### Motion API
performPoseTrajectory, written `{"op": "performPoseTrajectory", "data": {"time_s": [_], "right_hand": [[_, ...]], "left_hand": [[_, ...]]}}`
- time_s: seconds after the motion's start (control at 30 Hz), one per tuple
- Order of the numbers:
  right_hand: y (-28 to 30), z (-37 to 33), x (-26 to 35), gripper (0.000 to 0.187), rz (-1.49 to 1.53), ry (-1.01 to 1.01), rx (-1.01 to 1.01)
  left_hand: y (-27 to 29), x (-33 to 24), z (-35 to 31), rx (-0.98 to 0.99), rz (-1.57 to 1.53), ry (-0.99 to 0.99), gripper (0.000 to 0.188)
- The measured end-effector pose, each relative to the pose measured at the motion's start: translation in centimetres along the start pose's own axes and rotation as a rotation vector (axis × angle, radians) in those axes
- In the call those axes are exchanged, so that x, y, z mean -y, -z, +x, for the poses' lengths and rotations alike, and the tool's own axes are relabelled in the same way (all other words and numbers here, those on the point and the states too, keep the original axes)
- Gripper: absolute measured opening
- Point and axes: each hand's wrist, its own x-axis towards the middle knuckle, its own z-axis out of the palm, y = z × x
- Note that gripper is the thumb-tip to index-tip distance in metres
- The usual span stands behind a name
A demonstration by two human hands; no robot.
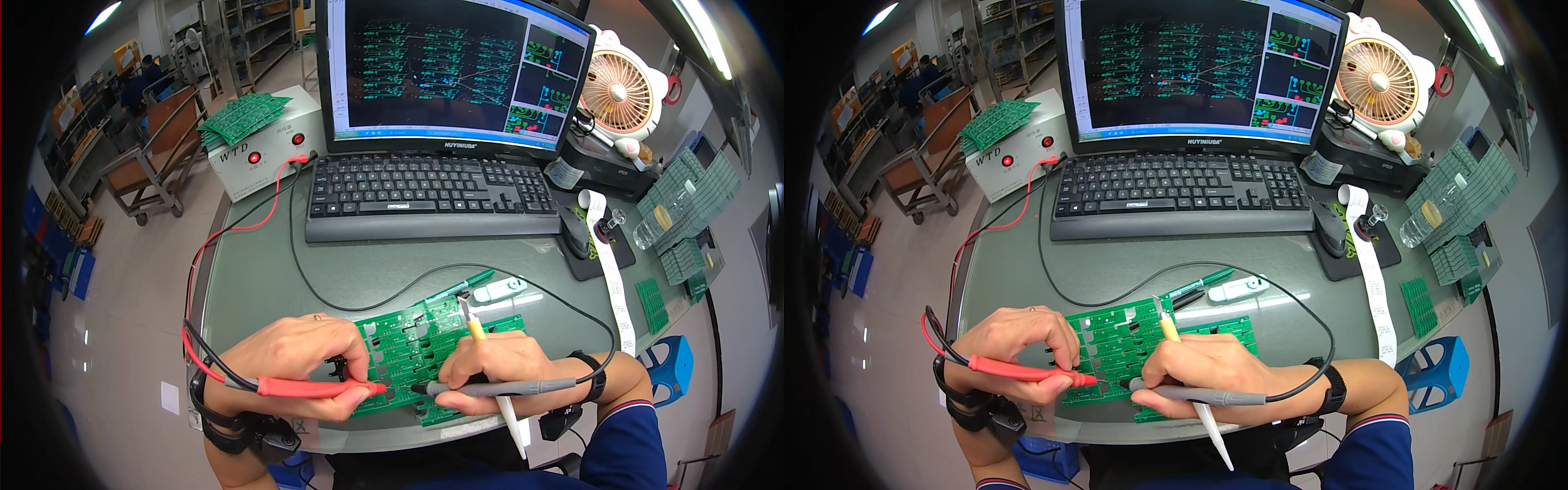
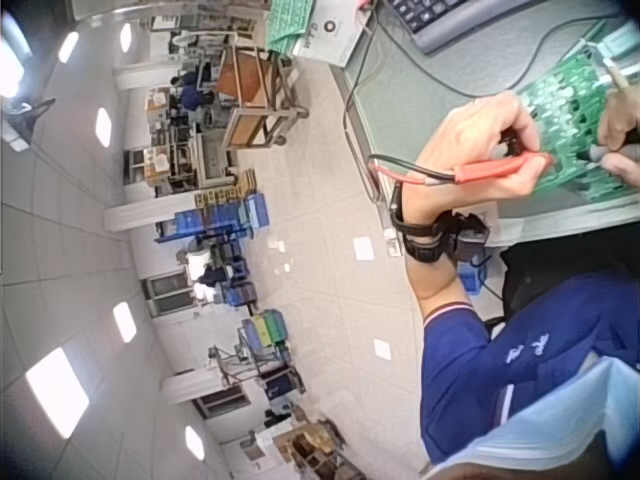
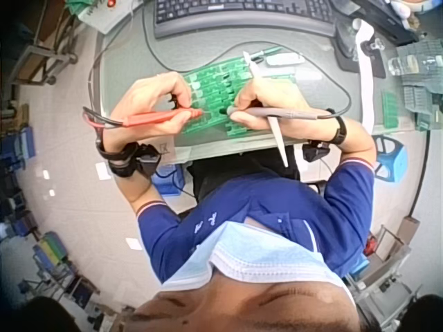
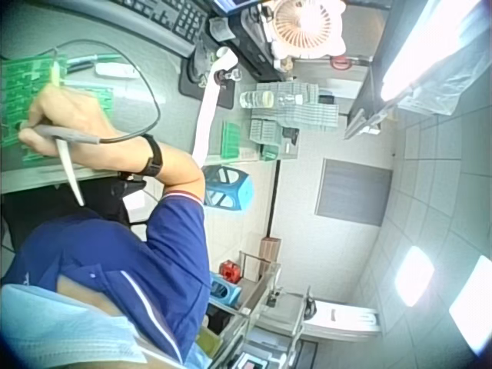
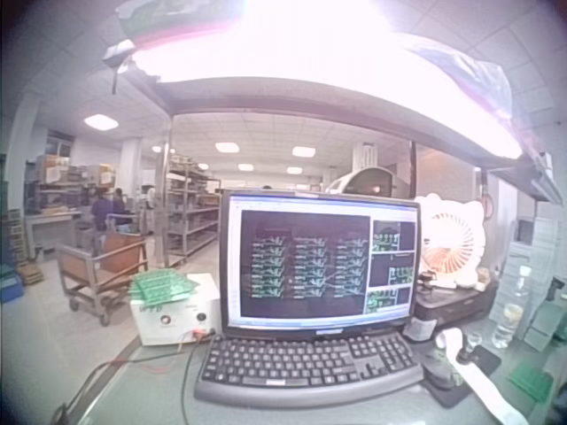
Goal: Using a multimeter or probe to test points on a series of green circuit boards.
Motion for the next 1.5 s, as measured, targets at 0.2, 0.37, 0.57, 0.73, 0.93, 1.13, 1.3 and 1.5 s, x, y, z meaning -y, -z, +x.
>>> {"op": "performPoseTrajectory", "data": {"time_s": [0.2, 0.37, 0.57, 0.73, 0.93, 1.13, 1.3, 1.5], "right_hand": [[0.0, -0.1, 0.0, 0.023, -0.029, -0.005, 0.007], [1.0, 0.9, 1.1, 0.022, 0.082, -0.177, 0.062], [3.0, 6.1, 1.2, 0.030, 0.085, -0.356, 0.160], [1.6, 8.8, 0.9, 0.034, 0.168, -0.378, 0.278], [3.5, 5.9, -1.3, 0.040, -0.325, -0.165, 0.178], [5.7, 1.5, -4.0, 0.032, -0.060, -0.384, 0.178], [5.6, 0.6, -4.7, 0.029, 0.106, -0.505, 0.140], [6.0, 0.0, -4.8, 0.030, 0.080, -0.377, 0.165]], "left_hand": [[0.0, -0.2, 0.1, -0.006, -0.037, 0.038, 0.020], [0.2, -0.5, 0.1, 0.009, -0.056, 0.054, 0.022], [-0.1, -0.2, 0.3, 0.013, -0.081, 0.092, 0.032], [-0.9, 0.4, 1.0, -0.047, -0.285, 0.202, 0.031], [-2.1, 0.8, 1.5, -0.199, -0.607, 0.417, 0.019], [-3.8, 1.9, 2.4, -0.355, -0.887, 0.285, 0.029], [-4.3, 2.6, 3.0, -0.323, -0.983, 0.322, 0.029], [-5.0, 3.1, 3.6, -0.437, -0.940, 0.180, 0.031]]}}
